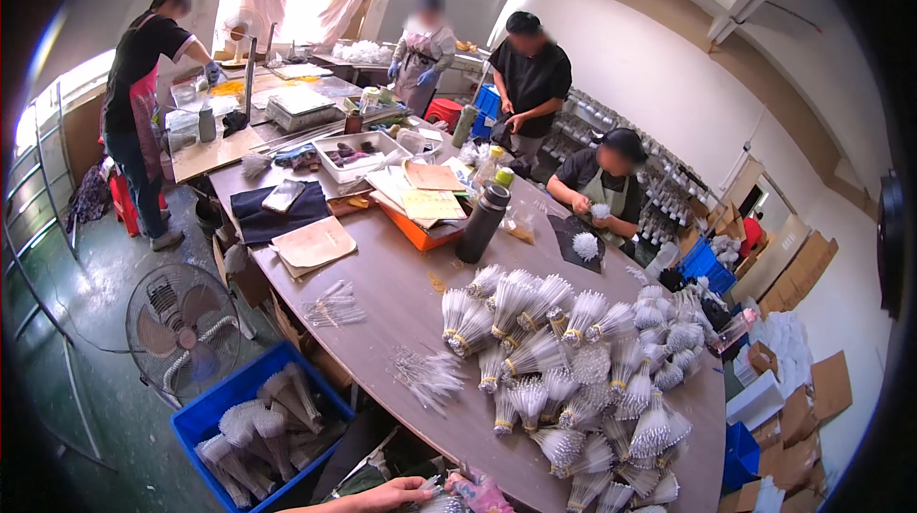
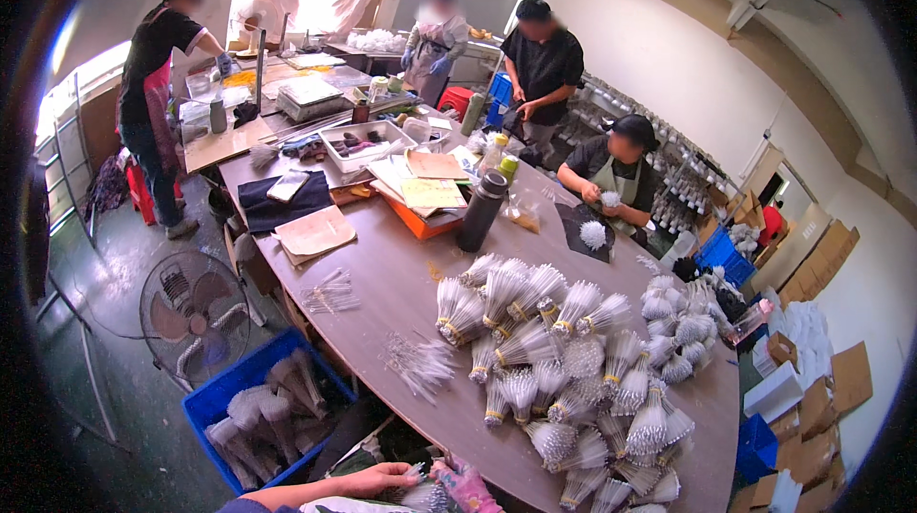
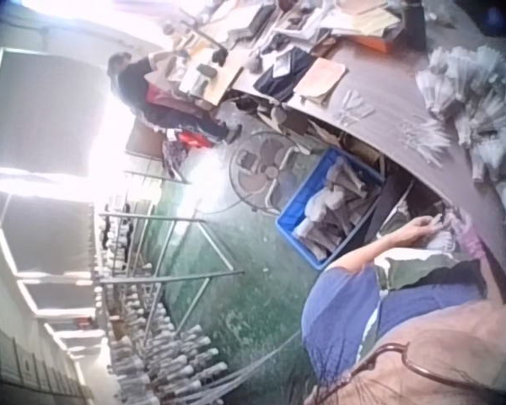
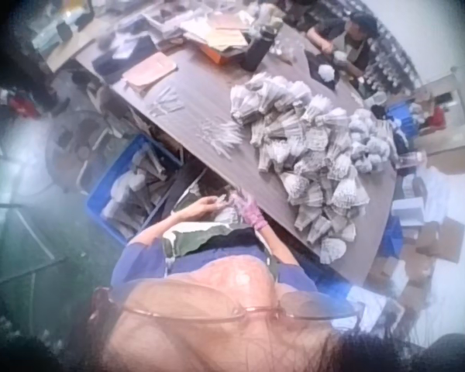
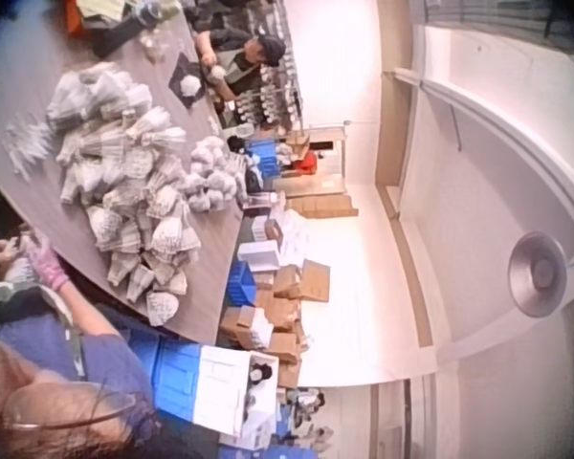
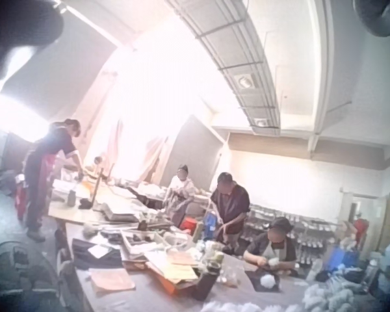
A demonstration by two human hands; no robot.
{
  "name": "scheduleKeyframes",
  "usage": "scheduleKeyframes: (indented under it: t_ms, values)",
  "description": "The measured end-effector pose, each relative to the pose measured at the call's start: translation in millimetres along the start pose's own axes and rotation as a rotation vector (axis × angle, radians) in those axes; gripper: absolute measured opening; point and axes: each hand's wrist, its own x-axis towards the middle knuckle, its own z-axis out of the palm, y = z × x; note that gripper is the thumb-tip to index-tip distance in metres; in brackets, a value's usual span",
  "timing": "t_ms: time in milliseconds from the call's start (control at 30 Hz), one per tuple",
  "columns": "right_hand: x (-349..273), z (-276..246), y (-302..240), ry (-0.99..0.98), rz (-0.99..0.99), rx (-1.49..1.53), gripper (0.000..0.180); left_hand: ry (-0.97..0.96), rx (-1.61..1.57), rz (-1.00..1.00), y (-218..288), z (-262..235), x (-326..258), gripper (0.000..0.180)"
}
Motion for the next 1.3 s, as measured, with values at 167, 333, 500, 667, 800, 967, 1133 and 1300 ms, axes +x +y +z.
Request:
scheduleKeyframes:
  t_ms: [167,333,500,667,800,967,1133,1300]
  values:
    - [-1,-3,-24,-0.149,0.115,0.003,0.023,0.009,-0.053,0.0,3,7,-2,0.028]
    - [2,-2,-19,-0.305,0.041,0.108,0.024,0.033,-0.007,-0.023,0,0,1,0.027]
    - [-1,-3,-28,-0.357,-0.041,0.04,0.025,0.008,-0.005,-0.039,2,-2,3,0.03]
    - [1,-5,-27,-0.336,-0.006,-0.055,0.024,0.013,-0.008,-0.026,-4,0,4,0.032]
    - [-2,-6,-33,-0.32,0.038,-0.183,0.024,0.008,0.091,0.047,-14,-6,11,0.032]
    - [-3,-4,-45,-0.33,-0.016,-0.297,0.023,0.031,0.049,-0.046,1,3,2,0.033]
    - [-6,-1,-43,-0.275,-0.119,-0.313,0.022,0.016,0.308,0.037,-2,0,8,0.036]
    - [1,-3,-24,-0.268,-0.128,-0.286,0.022,0.027,0.237,0.015,1,4,4,0.034]
